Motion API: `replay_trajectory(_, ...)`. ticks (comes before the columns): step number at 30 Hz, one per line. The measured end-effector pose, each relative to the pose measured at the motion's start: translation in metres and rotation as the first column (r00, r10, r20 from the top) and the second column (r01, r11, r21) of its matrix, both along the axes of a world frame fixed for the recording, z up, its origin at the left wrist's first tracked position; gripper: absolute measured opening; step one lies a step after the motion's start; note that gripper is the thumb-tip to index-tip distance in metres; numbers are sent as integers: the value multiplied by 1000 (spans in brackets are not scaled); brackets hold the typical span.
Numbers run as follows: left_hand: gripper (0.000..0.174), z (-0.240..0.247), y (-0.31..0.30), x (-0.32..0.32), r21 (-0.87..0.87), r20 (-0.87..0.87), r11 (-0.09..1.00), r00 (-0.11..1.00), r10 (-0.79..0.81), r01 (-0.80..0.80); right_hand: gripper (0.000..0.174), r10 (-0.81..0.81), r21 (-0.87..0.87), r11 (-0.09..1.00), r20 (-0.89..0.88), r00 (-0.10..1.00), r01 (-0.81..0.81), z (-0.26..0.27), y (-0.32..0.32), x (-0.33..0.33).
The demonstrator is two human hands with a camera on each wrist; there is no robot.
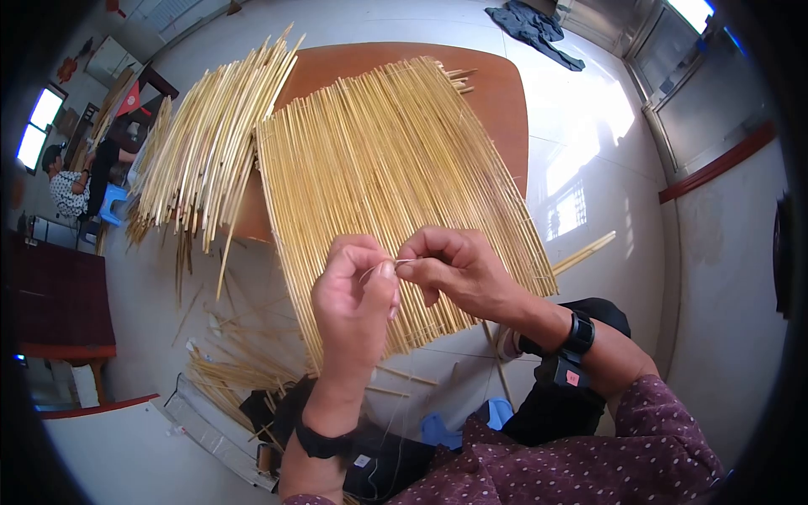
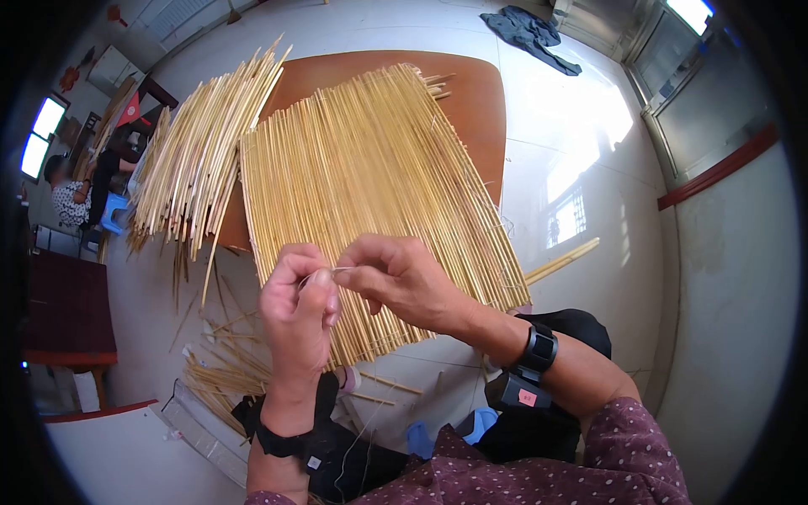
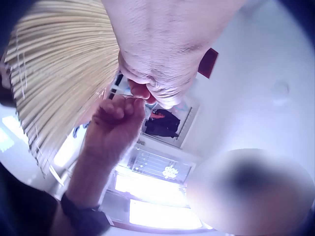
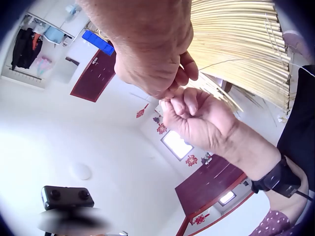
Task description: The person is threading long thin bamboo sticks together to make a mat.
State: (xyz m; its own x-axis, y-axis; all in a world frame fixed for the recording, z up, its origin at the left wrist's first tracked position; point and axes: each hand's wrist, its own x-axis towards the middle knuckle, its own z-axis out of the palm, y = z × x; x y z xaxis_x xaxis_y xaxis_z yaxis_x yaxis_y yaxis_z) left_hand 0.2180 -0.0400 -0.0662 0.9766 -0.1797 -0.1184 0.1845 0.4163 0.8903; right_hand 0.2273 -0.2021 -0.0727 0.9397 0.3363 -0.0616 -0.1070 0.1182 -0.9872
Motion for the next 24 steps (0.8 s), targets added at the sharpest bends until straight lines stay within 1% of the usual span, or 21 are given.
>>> replay_trajectory(1, 7, 0, 0, -1, 156, 155, 986, 987, 32, -56, 18, 35, -4, 999, 22, 999, -35, 3, -1, 0)
replay_trajectory(2, 7, 0, 0, 0, 157, 154, 986, 988, 32, -57, 18, 36, -3, 999, 22, 999, -36, 6, -2, 0)
replay_trajectory(4, 13, 0, 3, 4, 111, -3, 993, 999, 40, -40, 19, 116, 78, 990, -11, 993, -115, 10, -3, -1)
replay_trajectory(5, 13, 1, 5, 3, 112, -3, 993, 999, 41, -40, 19, 117, 80, 990, -11, 993, -116, 9, -2, 0)
replay_trajectory(7, 16, 3, 5, 3, -34, -18, 999, 999, 26, -27, 18, 72, 123, 990, -50, 996, -65, 4, 0, 2)
replay_trajectory(8, 16, 4, 5, 3, -36, -19, 999, 1000, 24, -25, 18, 70, 122, 991, -51, 996, -63, 5, 0, 2)
replay_trajectory(10, 13, 8, 7, 4, -115, 2, 993, 1000, 14, -13, 18, 47, 151, 988, -23, 999, -43, 7, 0, 2)
replay_trajectory(14, 17, 11, 10, 6, -152, -6, 988, 1000, -27, 26, 18, 36, 149, 988, -15, 999, -33, 6, 2, 2)
replay_trajectory(16, 18, 4, 14, 7, -69, 105, 992, 990, -97, 105, 17, 39, 146, 989, -17, 999, -36, 4, 2, 2)
replay_trajectory(17, 18, 5, 12, 6, -69, 106, 992, 990, -97, 104, 17, 40, 146, 989, -16, 999, -37, 5, 2, 2)
replay_trajectory(19, 24, 8, 7, 4, 138, 202, 990, 979, -30, 1, 17, 54, 171, 984, 1, 999, -53, 8, 2, 2)
replay_trajectory(23, 20, 7, 10, 5, 127, 192, 992, 981, -33, 8, 16, 57, 154, 986, 9, 998, -58, 8, 0, 2)
replay_trajectory(24, 15, 7, 11, 6, 133, 220, 991, 975, -22, -7, 16, 60, 156, 986, 2, 998, -60, 8, -1, 2)
